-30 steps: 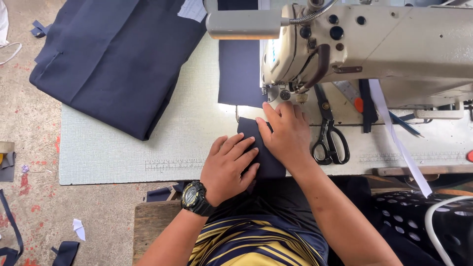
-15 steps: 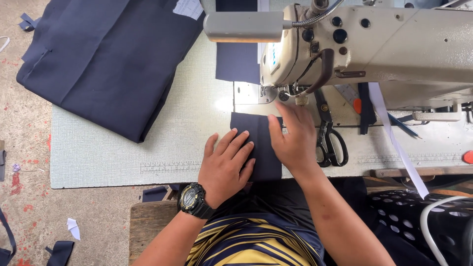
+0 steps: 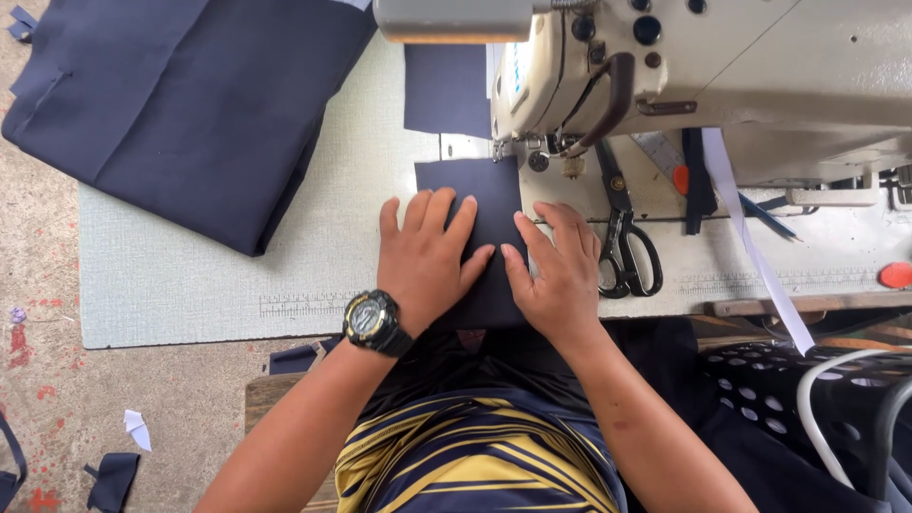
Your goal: Aligning, folding fabric over elastic strips, and trimming the excess material using scissors at a sewing workstation.
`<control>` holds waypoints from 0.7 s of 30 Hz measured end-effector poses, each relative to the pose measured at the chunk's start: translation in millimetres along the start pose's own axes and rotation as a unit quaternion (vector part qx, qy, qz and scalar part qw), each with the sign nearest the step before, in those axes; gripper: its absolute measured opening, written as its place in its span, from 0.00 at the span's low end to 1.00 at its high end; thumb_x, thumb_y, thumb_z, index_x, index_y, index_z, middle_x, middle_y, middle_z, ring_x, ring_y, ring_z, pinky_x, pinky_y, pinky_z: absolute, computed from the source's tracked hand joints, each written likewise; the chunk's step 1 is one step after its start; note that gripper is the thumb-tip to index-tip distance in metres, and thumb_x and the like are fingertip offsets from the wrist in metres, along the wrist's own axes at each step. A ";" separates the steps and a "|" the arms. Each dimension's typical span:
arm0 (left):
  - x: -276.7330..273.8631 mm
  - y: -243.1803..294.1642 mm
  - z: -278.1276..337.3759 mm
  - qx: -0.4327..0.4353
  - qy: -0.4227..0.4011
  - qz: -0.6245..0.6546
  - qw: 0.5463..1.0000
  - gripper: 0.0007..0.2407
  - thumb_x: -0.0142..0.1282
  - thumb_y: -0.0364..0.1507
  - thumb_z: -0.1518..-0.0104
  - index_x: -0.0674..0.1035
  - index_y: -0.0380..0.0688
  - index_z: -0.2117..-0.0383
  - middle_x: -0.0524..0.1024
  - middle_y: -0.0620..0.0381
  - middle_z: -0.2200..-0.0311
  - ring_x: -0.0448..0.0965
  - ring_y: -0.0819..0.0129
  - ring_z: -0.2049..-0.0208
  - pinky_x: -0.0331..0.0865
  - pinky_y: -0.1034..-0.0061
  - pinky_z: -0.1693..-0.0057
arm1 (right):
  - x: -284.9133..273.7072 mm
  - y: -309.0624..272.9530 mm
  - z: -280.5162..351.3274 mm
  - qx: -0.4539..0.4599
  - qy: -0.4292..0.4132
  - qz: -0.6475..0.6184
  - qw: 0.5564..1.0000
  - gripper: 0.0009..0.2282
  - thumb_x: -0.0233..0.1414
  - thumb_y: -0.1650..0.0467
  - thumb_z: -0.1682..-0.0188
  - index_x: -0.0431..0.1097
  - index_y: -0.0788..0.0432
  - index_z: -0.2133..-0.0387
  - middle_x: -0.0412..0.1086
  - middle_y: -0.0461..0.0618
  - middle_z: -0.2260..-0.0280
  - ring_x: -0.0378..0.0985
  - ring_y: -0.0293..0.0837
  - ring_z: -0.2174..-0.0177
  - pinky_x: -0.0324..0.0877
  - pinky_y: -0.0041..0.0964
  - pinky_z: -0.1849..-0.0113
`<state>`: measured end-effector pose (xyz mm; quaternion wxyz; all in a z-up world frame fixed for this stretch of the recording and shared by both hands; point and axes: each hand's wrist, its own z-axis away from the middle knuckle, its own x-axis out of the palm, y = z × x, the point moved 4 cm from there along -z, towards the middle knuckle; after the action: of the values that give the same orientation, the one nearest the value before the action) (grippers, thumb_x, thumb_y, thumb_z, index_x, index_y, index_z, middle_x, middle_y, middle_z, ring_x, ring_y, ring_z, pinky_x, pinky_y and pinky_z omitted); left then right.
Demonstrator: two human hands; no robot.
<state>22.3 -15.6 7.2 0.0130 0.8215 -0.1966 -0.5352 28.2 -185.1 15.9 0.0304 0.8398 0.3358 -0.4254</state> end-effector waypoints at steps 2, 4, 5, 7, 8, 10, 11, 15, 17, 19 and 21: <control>2.7 -3.2 -2.6 -0.004 -0.004 -0.004 1.000 0.22 0.59 0.45 0.42 0.78 0.44 0.48 0.73 0.45 0.51 0.70 0.51 0.45 0.52 0.45 0.40 | 0.3 1.9 3.1 0.009 0.002 -0.010 1.000 0.13 0.56 0.64 0.47 0.77 0.59 0.57 0.71 0.54 0.54 0.73 0.57 0.50 0.65 0.45 0.52; 4.7 -8.0 -5.6 -0.016 -0.010 -0.004 1.000 0.22 0.59 0.46 0.42 0.79 0.45 0.48 0.74 0.46 0.50 0.69 0.51 0.43 0.51 0.46 0.40 | 0.6 3.0 4.2 0.015 0.005 -0.019 1.000 0.12 0.57 0.64 0.48 0.78 0.59 0.59 0.72 0.54 0.55 0.73 0.57 0.50 0.66 0.46 0.51; 3.9 -7.7 -6.3 -0.015 -0.010 -0.003 1.000 0.22 0.59 0.46 0.42 0.79 0.45 0.48 0.74 0.46 0.50 0.69 0.51 0.43 0.51 0.46 0.40 | 0.2 3.0 4.0 0.015 0.005 -0.019 1.000 0.12 0.57 0.64 0.48 0.78 0.59 0.59 0.72 0.54 0.55 0.73 0.57 0.50 0.66 0.46 0.51; 1.8 -8.8 -7.9 -0.024 -0.010 0.005 1.000 0.21 0.60 0.45 0.42 0.80 0.45 0.48 0.74 0.46 0.50 0.69 0.51 0.43 0.50 0.46 0.39 | 0.2 2.8 3.6 0.020 0.006 -0.025 0.999 0.11 0.57 0.65 0.48 0.78 0.59 0.60 0.72 0.53 0.57 0.74 0.56 0.51 0.66 0.46 0.52; 2.2 -10.1 -6.5 -0.021 -0.011 0.008 1.000 0.21 0.60 0.45 0.42 0.80 0.45 0.48 0.74 0.46 0.50 0.69 0.51 0.43 0.50 0.46 0.39 | -0.9 1.1 2.4 0.022 0.007 -0.022 0.999 0.11 0.57 0.65 0.48 0.78 0.59 0.60 0.72 0.53 0.57 0.74 0.56 0.51 0.66 0.46 0.52; 4.9 -9.5 -6.7 -0.019 0.001 0.019 1.000 0.22 0.60 0.45 0.42 0.79 0.45 0.47 0.74 0.46 0.49 0.69 0.50 0.42 0.52 0.46 0.40 | -7.6 2.2 0.8 0.031 0.033 -0.075 0.996 0.08 0.58 0.68 0.49 0.78 0.59 0.61 0.73 0.52 0.58 0.75 0.56 0.53 0.67 0.47 0.52; 5.2 -10.0 -5.9 -0.011 0.001 0.025 1.000 0.22 0.60 0.45 0.42 0.79 0.45 0.47 0.74 0.46 0.49 0.69 0.50 0.42 0.52 0.46 0.40 | -14.6 7.0 1.8 0.035 0.035 -0.066 0.997 0.08 0.58 0.68 0.49 0.78 0.59 0.61 0.73 0.52 0.58 0.75 0.56 0.53 0.67 0.47 0.52; 5.9 -11.4 -4.3 -0.018 0.004 0.022 1.000 0.21 0.61 0.45 0.42 0.80 0.46 0.48 0.75 0.48 0.48 0.70 0.52 0.42 0.51 0.49 0.39 | -52.1 58.4 15.1 0.046 0.057 -0.026 0.997 0.06 0.60 0.74 0.51 0.77 0.61 0.62 0.73 0.55 0.60 0.75 0.59 0.56 0.68 0.51 0.52; 3.2 -12.3 -3.4 -0.025 -0.001 0.026 0.999 0.19 0.61 0.43 0.41 0.81 0.46 0.50 0.76 0.49 0.49 0.71 0.53 0.43 0.51 0.50 0.39 | -75.2 103.2 25.2 0.063 0.075 0.006 0.995 0.05 0.60 0.76 0.50 0.77 0.63 0.62 0.73 0.59 0.61 0.75 0.61 0.58 0.68 0.51 0.54; 0.4 -12.9 -2.7 -0.035 -0.014 0.034 0.999 0.16 0.62 0.38 0.40 0.81 0.45 0.50 0.76 0.48 0.48 0.71 0.52 0.42 0.51 0.49 0.38 | -100.8 153.6 35.6 0.118 0.086 0.144 0.979 0.07 0.61 0.78 0.48 0.77 0.63 0.57 0.72 0.58 0.60 0.74 0.60 0.60 0.68 0.51 0.58; -3.5 -10.9 -1.2 -0.021 -0.012 0.014 1.000 0.16 0.60 0.39 0.40 0.80 0.46 0.49 0.75 0.50 0.46 0.71 0.51 0.41 0.54 0.48 0.38 | -103.9 192.9 56.4 0.196 -0.014 0.203 0.959 0.10 0.60 0.70 0.47 0.77 0.61 0.54 0.73 0.58 0.58 0.71 0.61 0.59 0.65 0.55 0.60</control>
<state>25.5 -4.6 8.2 0.0353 0.8120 -0.1968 -0.5484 59.9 -409.0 11.1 -0.0442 0.8736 0.0678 -0.4798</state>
